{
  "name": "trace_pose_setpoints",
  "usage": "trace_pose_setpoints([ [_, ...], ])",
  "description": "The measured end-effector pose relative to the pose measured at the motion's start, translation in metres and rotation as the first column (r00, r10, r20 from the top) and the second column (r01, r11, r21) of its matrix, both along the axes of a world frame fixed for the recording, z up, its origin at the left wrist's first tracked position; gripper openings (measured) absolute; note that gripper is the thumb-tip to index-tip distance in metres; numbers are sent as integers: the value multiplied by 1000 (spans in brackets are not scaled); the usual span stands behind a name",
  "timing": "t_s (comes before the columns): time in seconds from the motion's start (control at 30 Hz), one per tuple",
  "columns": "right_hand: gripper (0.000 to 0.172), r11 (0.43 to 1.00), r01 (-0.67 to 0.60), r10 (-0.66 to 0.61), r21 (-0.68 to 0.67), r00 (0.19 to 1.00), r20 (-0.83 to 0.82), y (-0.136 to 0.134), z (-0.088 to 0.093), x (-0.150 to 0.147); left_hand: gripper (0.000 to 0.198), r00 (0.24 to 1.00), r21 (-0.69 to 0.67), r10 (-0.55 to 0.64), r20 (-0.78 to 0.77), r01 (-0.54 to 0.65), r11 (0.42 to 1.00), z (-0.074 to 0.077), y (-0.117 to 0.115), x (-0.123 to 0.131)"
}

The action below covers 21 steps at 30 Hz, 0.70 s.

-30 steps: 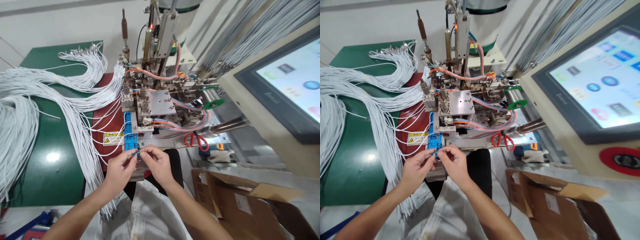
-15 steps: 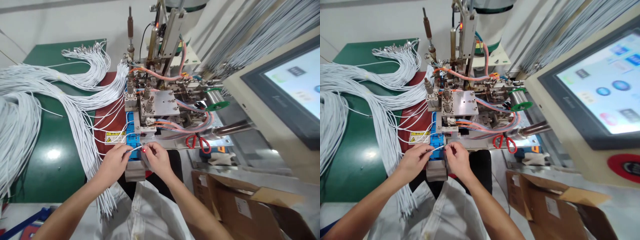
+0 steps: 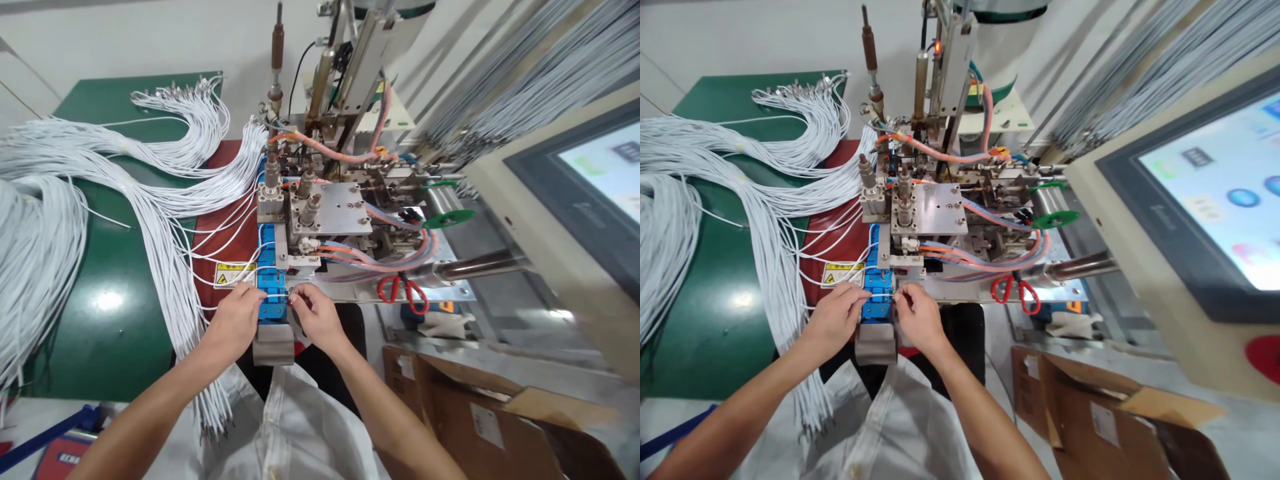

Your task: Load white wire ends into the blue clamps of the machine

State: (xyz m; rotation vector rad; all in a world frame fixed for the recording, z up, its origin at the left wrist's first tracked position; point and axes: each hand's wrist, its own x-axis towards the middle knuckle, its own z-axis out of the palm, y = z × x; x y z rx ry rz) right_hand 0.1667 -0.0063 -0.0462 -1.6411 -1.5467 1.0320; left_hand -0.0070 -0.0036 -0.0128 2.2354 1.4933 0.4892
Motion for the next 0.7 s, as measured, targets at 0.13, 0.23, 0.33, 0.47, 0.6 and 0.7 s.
trace_pose_setpoints([
  [0.13, 26, 991, -93, 85, 97, 993, 84, 4, -3, 0, 23, 999, 69, -41, 13, 40, 997, -6, -1, -2],
  [0.23, 29, 981, -48, 20, 188, 989, 147, 3, -7, -7, 25, 998, 121, -52, -30, 56, 991, -8, -3, -3],
  [0.33, 30, 979, 38, -58, 201, 994, 96, 0, -13, -14, 26, 990, 154, -79, -117, 97, 983, -9, -6, -2],
  [0.47, 32, 990, 72, -78, 125, 996, 46, -1, -16, -15, 26, 956, 228, -101, -274, 167, 959, -4, -10, 0],
  [0.6, 33, 981, 182, -176, 69, 981, -83, 1, -14, -7, 25, 908, 200, -144, -394, 238, 950, 6, -10, 0],
  [0.7, 36, 954, 297, -282, 38, 933, -222, -1, -12, 3, 31, 901, 189, -167, -400, 259, 947, 14, -14, -8],
])
